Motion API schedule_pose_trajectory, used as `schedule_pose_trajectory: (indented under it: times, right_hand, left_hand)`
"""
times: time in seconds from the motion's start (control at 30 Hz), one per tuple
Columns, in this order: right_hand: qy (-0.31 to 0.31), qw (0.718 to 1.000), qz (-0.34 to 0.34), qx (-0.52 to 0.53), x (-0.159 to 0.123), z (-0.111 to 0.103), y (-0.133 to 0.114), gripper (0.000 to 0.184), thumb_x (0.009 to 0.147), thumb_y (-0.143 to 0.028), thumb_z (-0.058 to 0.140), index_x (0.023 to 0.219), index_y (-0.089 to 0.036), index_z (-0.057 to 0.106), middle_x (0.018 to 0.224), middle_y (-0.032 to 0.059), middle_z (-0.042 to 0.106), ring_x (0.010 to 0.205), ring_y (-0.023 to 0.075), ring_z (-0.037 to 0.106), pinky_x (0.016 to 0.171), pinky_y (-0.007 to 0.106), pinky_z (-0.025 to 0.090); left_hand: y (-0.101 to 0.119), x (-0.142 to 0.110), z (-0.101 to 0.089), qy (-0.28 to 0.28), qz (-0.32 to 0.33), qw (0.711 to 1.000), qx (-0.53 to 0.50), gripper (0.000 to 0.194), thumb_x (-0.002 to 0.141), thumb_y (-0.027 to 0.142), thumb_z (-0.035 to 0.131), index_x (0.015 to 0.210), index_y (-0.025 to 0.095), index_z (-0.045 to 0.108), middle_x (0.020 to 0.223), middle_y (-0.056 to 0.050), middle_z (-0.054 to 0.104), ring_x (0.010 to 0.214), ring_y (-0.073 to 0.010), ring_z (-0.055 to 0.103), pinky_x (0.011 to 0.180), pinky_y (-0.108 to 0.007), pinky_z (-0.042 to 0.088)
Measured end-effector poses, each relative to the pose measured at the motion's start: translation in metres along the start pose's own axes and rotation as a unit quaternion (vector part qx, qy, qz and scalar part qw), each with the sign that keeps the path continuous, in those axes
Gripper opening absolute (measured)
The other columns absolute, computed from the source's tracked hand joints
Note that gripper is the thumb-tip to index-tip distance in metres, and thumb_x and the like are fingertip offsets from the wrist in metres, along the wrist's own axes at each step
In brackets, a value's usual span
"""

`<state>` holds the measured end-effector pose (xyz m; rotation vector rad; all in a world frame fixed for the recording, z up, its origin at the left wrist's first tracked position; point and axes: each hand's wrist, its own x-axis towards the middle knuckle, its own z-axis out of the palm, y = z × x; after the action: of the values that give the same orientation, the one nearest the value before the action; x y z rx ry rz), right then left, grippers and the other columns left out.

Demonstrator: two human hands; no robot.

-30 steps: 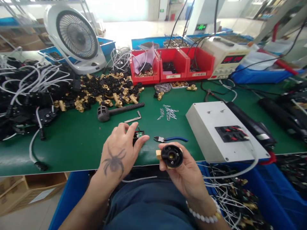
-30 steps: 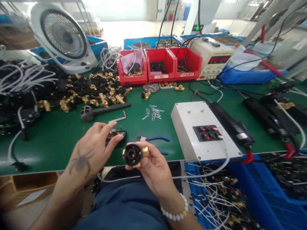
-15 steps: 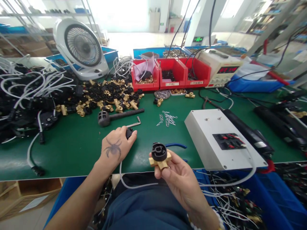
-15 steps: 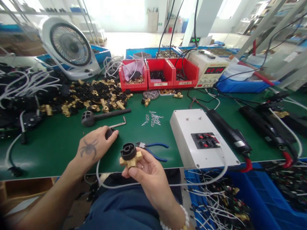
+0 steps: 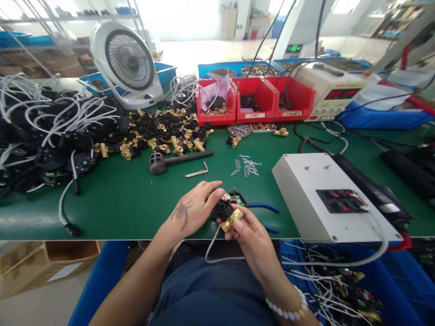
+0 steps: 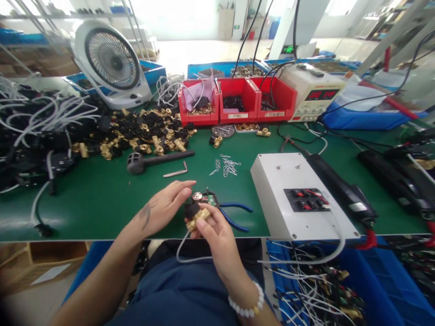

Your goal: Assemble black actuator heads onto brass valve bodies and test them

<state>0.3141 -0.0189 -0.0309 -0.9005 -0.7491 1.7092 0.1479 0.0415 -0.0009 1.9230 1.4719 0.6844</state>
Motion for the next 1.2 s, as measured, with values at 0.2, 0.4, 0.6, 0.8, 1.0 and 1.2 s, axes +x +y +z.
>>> schedule_pose_trajectory:
  times: [0.2, 0.4, 0.6, 0.8, 1.0, 1.2]
  right_hand:
    - [0.090, 0.988, -0.121, 0.032, -0.006, -0.015, -0.013, 0.041, 0.085, -0.050, 0.074, 0.107, -0.017, 0.062, 0.085, 0.0052, 0.068, 0.061, 0.0097, 0.054, 0.052, 0.019, 0.046]
    - [0.074, 0.992, -0.097, 0.010, -0.018, -0.016, -0.025, 0.039, 0.086, -0.046, 0.075, 0.112, -0.018, 0.063, 0.093, 0.0076, 0.069, 0.074, 0.0127, 0.062, 0.058, 0.019, 0.050]
    - [-0.013, 0.999, -0.017, 0.036, -0.024, -0.004, -0.019, 0.041, 0.087, -0.042, 0.077, 0.118, -0.019, 0.061, 0.097, 0.0085, 0.071, 0.071, 0.0106, 0.062, 0.064, 0.020, 0.051]
    - [-0.017, 1.000, -0.003, -0.009, -0.023, 0.003, -0.021, 0.046, 0.088, -0.045, 0.077, 0.121, -0.018, 0.060, 0.094, 0.0066, 0.071, 0.069, 0.0080, 0.062, 0.066, 0.017, 0.051]
    - [-0.090, 0.994, 0.028, 0.054, -0.028, 0.006, -0.030, 0.037, 0.095, -0.048, 0.067, 0.116, -0.018, 0.066, 0.085, 0.0063, 0.071, 0.058, 0.0058, 0.057, 0.053, 0.014, 0.045]
    - [-0.005, 0.993, -0.077, -0.092, -0.035, 0.020, -0.024, 0.039, 0.093, -0.043, 0.072, 0.123, -0.022, 0.061, 0.081, 0.0007, 0.068, 0.064, 0.0072, 0.064, 0.064, 0.016, 0.054]
  left_hand:
    - [0.040, -0.007, 0.014, -0.004, 0.003, 0.970, 0.242, 0.051, 0.100, 0.050, 0.050, 0.143, 0.021, 0.054, 0.123, -0.011, 0.066, 0.102, -0.0259, 0.069, 0.080, -0.032, 0.055]
    - [0.032, 0.006, 0.027, -0.013, 0.000, 0.987, 0.162, 0.049, 0.094, 0.039, 0.064, 0.139, 0.021, 0.057, 0.124, -0.012, 0.066, 0.110, -0.0307, 0.065, 0.094, -0.043, 0.054]
    - [0.007, 0.001, 0.017, 0.000, -0.039, 0.905, -0.423, 0.057, 0.096, 0.058, 0.051, 0.138, 0.020, 0.055, 0.139, -0.010, 0.063, 0.120, -0.0240, 0.064, 0.095, -0.034, 0.055]
    - [0.017, -0.021, 0.021, 0.049, 0.014, 0.908, -0.417, 0.056, 0.101, 0.060, 0.044, 0.150, 0.033, 0.045, 0.147, -0.005, 0.059, 0.135, -0.0223, 0.056, 0.116, -0.039, 0.044]
    - [0.030, -0.037, 0.017, 0.124, 0.133, 0.943, -0.280, 0.047, 0.105, 0.046, 0.044, 0.151, 0.034, 0.044, 0.153, -0.002, 0.053, 0.143, -0.0206, 0.047, 0.122, -0.037, 0.037]
    - [0.030, -0.041, 0.014, 0.168, 0.134, 0.953, -0.214, 0.046, 0.106, 0.043, 0.043, 0.151, 0.031, 0.045, 0.152, -0.003, 0.054, 0.143, -0.0208, 0.048, 0.120, -0.035, 0.040]
